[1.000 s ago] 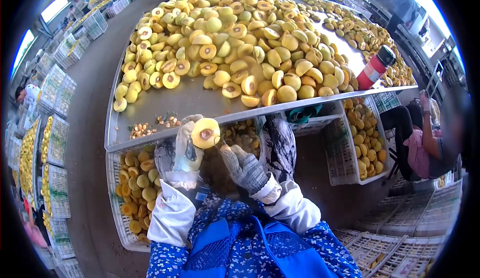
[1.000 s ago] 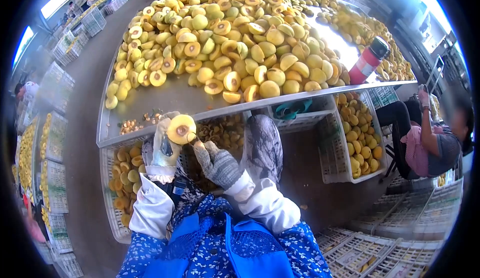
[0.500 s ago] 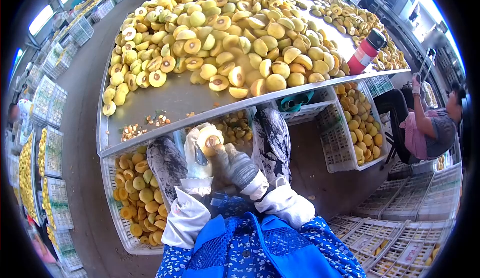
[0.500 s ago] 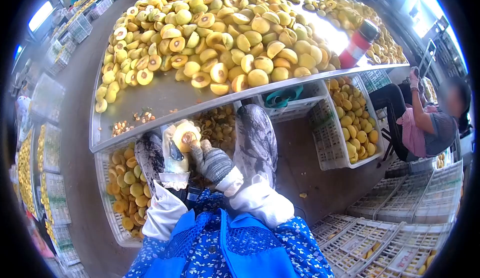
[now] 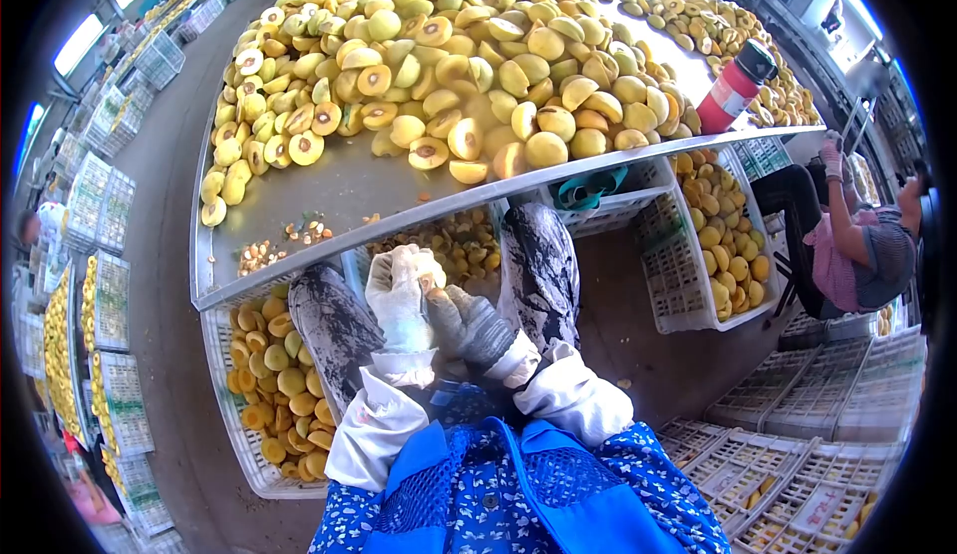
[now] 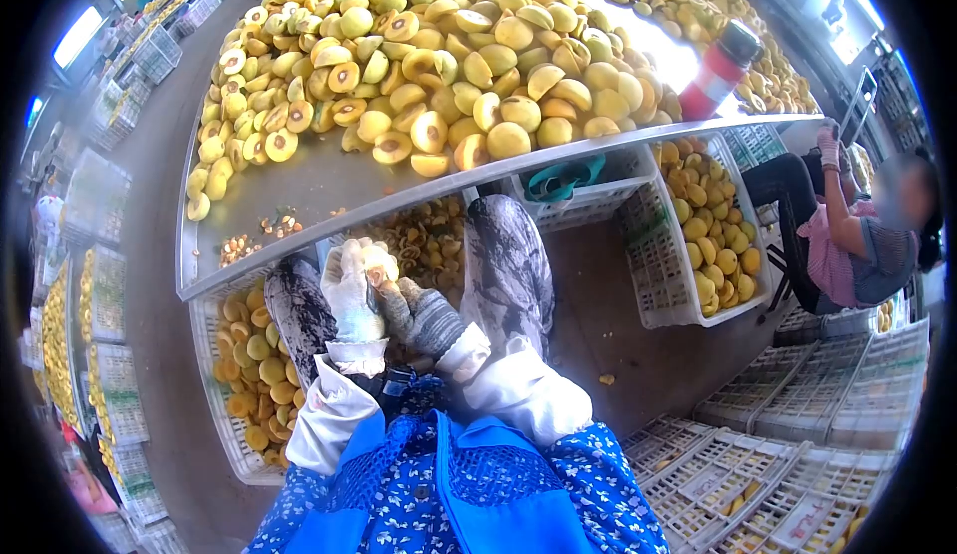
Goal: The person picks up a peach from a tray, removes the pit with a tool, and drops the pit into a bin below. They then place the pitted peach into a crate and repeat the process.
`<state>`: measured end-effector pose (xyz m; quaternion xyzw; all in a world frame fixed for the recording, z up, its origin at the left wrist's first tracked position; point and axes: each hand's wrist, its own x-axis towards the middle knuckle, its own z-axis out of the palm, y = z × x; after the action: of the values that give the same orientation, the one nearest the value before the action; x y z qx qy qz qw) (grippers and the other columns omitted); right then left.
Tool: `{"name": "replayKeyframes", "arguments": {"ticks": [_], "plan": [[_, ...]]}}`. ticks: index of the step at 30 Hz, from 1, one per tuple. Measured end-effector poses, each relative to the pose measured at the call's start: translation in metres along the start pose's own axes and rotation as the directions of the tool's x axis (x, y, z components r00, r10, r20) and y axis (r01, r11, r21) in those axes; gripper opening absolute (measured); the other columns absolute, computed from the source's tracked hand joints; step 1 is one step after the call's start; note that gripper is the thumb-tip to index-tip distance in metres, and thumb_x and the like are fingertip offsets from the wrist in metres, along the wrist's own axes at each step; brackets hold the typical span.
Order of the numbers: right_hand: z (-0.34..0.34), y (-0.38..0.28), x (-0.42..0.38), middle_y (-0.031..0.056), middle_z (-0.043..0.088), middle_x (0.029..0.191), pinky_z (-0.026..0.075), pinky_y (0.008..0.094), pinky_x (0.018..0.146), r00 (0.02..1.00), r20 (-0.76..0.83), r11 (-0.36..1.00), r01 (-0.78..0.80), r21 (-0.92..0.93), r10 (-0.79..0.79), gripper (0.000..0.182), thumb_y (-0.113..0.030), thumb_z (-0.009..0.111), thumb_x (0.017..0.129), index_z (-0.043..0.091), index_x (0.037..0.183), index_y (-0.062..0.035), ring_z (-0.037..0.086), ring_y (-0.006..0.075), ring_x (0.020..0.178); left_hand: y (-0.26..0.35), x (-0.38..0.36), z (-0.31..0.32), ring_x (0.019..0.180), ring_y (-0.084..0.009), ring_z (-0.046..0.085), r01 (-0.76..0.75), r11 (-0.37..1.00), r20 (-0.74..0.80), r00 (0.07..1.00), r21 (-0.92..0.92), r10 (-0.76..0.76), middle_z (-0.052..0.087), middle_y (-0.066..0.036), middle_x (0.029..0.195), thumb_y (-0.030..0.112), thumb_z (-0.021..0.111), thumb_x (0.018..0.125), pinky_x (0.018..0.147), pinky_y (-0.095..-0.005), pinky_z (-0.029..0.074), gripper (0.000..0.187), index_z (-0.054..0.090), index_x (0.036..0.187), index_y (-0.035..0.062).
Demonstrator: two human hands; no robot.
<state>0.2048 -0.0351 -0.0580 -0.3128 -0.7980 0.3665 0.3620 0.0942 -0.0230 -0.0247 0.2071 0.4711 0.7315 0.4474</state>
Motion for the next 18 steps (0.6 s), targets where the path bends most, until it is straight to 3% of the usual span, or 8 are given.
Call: {"name": "replayKeyframes", "arguments": {"ticks": [2, 4, 5, 8, 10, 13, 16, 18], "plan": [[-0.001, 0.008, 0.001, 0.0195, 0.057, 0.086, 0.047, 0.0419, 0.06, 0.995, 0.056, 0.962, -0.093, 0.257, 0.081, 0.037, -0.018, 0.054, 0.078, 0.052, 0.11, 0.0014, 0.057, 0.0387, 0.07, 0.003, -0.003, 0.011, 0.056, -0.0149, 0.058, 0.003, 1.0, -0.017, 1.0, -0.008, -0.004, 0.064, -0.014, 0.075, 0.015, 0.057, 0.089, 0.048, -0.0241, 0.049, 0.016, 0.057, 0.087, -0.001], [0.005, 0.019, 0.0, 0.0111, 0.06, 0.08, 0.047, 0.0385, 0.063, 0.981, -0.065, 0.981, 0.177, -0.078, -0.182, 0.032, -0.029, 0.05, 0.09, 0.057, 0.101, -0.0006, 0.06, 0.0301, 0.071, 0.0, -0.001, 0.006, 0.058, -0.013, 0.06, -0.029, 1.0, 0.059, 0.998, 0.012, 0.028, 0.065, -0.015, 0.079, 0.009, 0.058, 0.087, 0.05, -0.0232, 0.048, 0.01, 0.058, 0.088, -0.0013], [-0.005, 0.011, -0.005, 0.0081, 0.059, 0.08, 0.047, 0.0353, 0.061, 0.995, 0.034, 0.987, 0.101, -0.125, -0.098, 0.034, -0.031, 0.049, 0.09, 0.056, 0.102, -0.0002, 0.059, 0.0243, 0.069, 0.001, -0.002, 0.003, 0.059, -0.0132, 0.06, -0.008, 0.999, 0.12, 0.993, -0.032, 0.012, 0.065, -0.013, 0.078, 0.006, 0.058, 0.086, 0.052, -0.0244, 0.05, 0.007, 0.059, 0.088, -0.0005], [-0.032, 0.0, 0.0, 0.0044, 0.056, 0.077, 0.045, 0.0299, 0.056, 0.945, 0.29, 0.964, -0.207, 0.165, 0.153, 0.037, -0.035, 0.05, 0.091, 0.055, 0.103, -0.0005, 0.055, 0.0164, 0.063, 0.001, -0.002, 0.0, 0.068, -0.0108, 0.059, -0.054, 0.998, 0.235, 0.971, 0.041, 0.043, 0.063, -0.008, 0.081, 0.001, 0.061, 0.082, 0.059, -0.024, 0.05, 0.004, 0.058, 0.085, 0.0014], [-0.043, 0.012, 0.001, 0.0038, 0.055, 0.075, 0.043, 0.0276, 0.053, 0.816, 0.484, 0.766, -0.52, 0.377, 0.315, 0.037, -0.036, 0.051, 0.09, 0.054, 0.104, -0.0012, 0.053, 0.0142, 0.058, -0.003, -0.001, -0.004, 0.067, -0.0081, 0.057, -0.001, 0.99, 0.283, 0.958, 0.143, -0.04, 0.062, -0.003, 0.076, 0.005, 0.065, 0.079, 0.061, -0.0218, 0.048, 0.006, 0.059, 0.079, 0.0036], [-0.052, -0.012, 0.011, 0.0042, 0.051, 0.063, 0.034, 0.022, 0.04, 0.578, 0.664, 0.336, -0.816, 0.47, 0.475, 0.038, -0.042, 0.051, 0.09, 0.054, 0.096, -0.0045, 0.043, 0.0116, 0.042, 0.002, -0.006, -0.006, 0.067, -0.0087, 0.057, 0.108, 0.994, 0.332, 0.938, 0.01, -0.105, 0.062, -0.003, 0.073, 0.007, 0.063, 0.082, 0.062, -0.0222, 0.048, 0.007, 0.059, 0.077, 0.003], [-0.032, -0.022, -0.002, 0.0025, 0.049, 0.056, 0.032, 0.0229, 0.033, 0.722, 0.674, -0.025, -0.679, 0.733, 0.157, 0.042, -0.05, 0.042, 0.093, 0.054, 0.087, -0.0094, 0.038, 0.0142, 0.034, 0.007, -0.008, -0.008, 0.068, -0.0135, 0.061, 0.134, 0.98, 0.307, 0.948, -0.149, -0.083, 0.063, -0.008, 0.076, 0.007, 0.06, 0.084, 0.062, -0.0257, 0.05, 0.008, 0.059, 0.081, -0.0007], [0.01, -0.03, -0.002, 0.0025, 0.047, 0.053, 0.031, 0.0236, 0.029, 0.615, 0.432, -0.11, -0.49, 0.865, 0.659, 0.048, -0.056, 0.038, 0.091, 0.053, 0.081, -0.0112, 0.037, 0.0148, 0.031, 0.011, -0.007, -0.018, 0.072, -0.0181, 0.064, 0.223, 0.939, 0.28, 0.949, -0.261, -0.147, 0.064, -0.012, 0.081, 0.007, 0.06, 0.085, 0.063, -0.0281, 0.053, 0.009, 0.059, 0.084, -0.0023]]}}
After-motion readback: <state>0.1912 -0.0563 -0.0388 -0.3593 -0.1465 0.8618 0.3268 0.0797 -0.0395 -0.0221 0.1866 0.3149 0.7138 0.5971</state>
